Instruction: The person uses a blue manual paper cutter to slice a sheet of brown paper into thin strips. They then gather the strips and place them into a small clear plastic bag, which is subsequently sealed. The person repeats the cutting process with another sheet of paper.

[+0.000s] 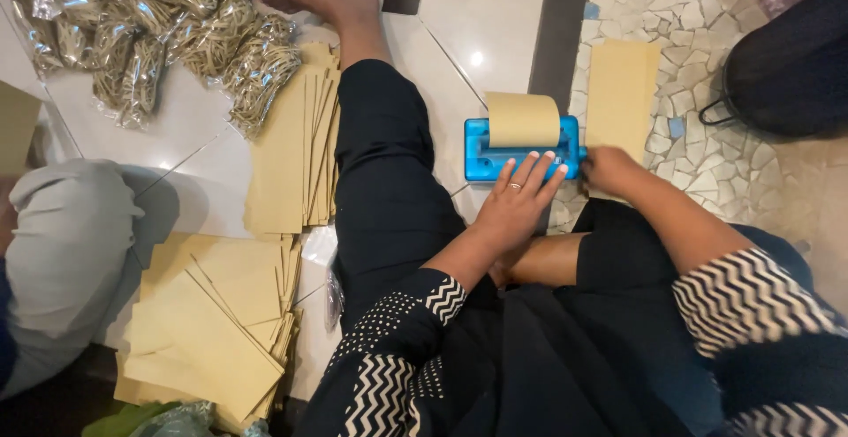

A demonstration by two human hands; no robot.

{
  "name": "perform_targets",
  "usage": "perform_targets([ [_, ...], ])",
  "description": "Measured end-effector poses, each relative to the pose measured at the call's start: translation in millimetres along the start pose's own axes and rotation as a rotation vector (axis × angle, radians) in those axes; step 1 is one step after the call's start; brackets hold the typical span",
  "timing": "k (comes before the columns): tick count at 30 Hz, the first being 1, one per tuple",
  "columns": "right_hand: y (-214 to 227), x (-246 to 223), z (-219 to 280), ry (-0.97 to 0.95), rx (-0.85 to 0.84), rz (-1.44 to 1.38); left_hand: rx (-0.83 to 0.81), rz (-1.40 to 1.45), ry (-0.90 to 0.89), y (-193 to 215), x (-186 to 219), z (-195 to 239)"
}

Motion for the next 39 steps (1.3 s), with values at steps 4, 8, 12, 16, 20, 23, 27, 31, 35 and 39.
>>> perform_targets([
  [4, 52.2, -36.4, 71.1, -0.19, -0.273, -0.311, 0.01, 0.003, 0.002, -0.2, -0.6, 1.2],
  [8, 106.6, -58.9, 113.2, -0.244, -0.236, -0.736, 0.01, 0.019, 0.003, -2.7, 0.3, 2.7],
  [12, 180.4, -94.5, 117.6, -0.15, -0.25, -0.366, -0.319, -0.038, -0.01, -4.9, -2.0, 3.8],
  [16, 215.5, -110.8, 90.7, -0.224, -0.169, -0.383, -0.328, -0.036, -0.008, 2.7, -2.1, -0.6],
  [20, 182.4, -74.2, 29.7, -0.148, 0.125, -0.613, -0.144, -0.009, 0.006, 1.2, -2.2, -3.1],
  [23, 127.4, -43.3, -8.9, -0.017, 0.273, -0.497, 0.025, 0.008, 0.018, 2.8, -0.6, -2.8],
  [27, 48.2, -14.2, -24.2, -0.056, 0.126, -0.102, 0.003, 0.004, 0.014, 2.8, -1.1, -2.5],
  [31, 41.1, -22.4, 18.8, -0.009, -0.083, 0.027, 0.011, -0.013, 0.004, 0.6, -0.4, -0.8],
  [35, 84.8, -62.0, 82.5, 0.044, -0.255, -0.106, 0.014, -0.015, -0.004, -0.2, -0.5, 0.8],
  [39, 123.8, -70.3, 107.8, -0.01, -0.214, -0.255, 0.031, -0.019, -0.005, -4.1, -0.8, 2.8],
])
Point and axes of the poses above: each hand's wrist, its own z-axis away from the middle knuckle, its own y-axis out of the back of the hand, x = y × z, the point moved 5 cm from there along -z, towards the middle knuckle, and after that the axes turned 6 degrees about x, right-handed, at the moved point
